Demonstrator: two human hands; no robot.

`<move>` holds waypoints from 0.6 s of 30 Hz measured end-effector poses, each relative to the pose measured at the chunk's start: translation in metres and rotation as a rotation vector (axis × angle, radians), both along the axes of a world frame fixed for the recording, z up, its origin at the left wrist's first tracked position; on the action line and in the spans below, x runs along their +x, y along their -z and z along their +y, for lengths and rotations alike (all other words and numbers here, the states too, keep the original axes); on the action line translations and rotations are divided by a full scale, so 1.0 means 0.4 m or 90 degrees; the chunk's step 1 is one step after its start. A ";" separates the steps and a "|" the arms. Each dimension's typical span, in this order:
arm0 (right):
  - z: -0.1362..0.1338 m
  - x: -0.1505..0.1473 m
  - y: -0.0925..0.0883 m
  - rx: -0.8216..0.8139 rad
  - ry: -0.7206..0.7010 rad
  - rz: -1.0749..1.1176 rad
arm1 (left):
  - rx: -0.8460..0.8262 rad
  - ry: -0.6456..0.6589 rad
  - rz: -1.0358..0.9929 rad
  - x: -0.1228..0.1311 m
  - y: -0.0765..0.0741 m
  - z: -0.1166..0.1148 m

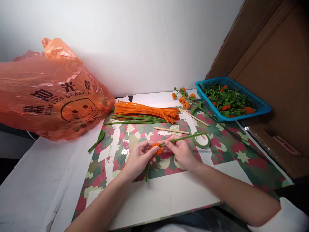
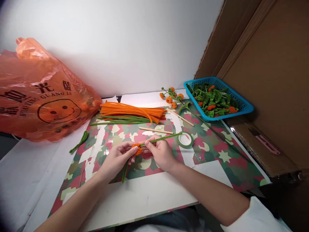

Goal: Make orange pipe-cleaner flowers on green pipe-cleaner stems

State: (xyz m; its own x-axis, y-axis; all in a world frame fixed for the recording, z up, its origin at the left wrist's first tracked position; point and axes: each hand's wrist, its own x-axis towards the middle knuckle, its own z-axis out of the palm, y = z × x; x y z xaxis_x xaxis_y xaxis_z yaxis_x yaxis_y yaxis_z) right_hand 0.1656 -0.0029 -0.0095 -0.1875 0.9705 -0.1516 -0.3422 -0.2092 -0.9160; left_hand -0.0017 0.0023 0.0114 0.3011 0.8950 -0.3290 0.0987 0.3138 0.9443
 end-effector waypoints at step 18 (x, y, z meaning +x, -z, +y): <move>0.009 0.003 0.002 -0.060 -0.008 0.031 | 0.053 -0.008 0.011 0.002 0.001 0.002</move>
State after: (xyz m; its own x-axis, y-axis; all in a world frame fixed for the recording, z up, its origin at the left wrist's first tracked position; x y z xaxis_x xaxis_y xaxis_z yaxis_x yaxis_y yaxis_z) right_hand 0.1667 0.0006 -0.0103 -0.2092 0.9499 -0.2322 -0.3823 -0.2980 -0.8747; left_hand -0.0011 0.0031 0.0111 0.2842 0.9234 -0.2579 0.1117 0.2353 0.9655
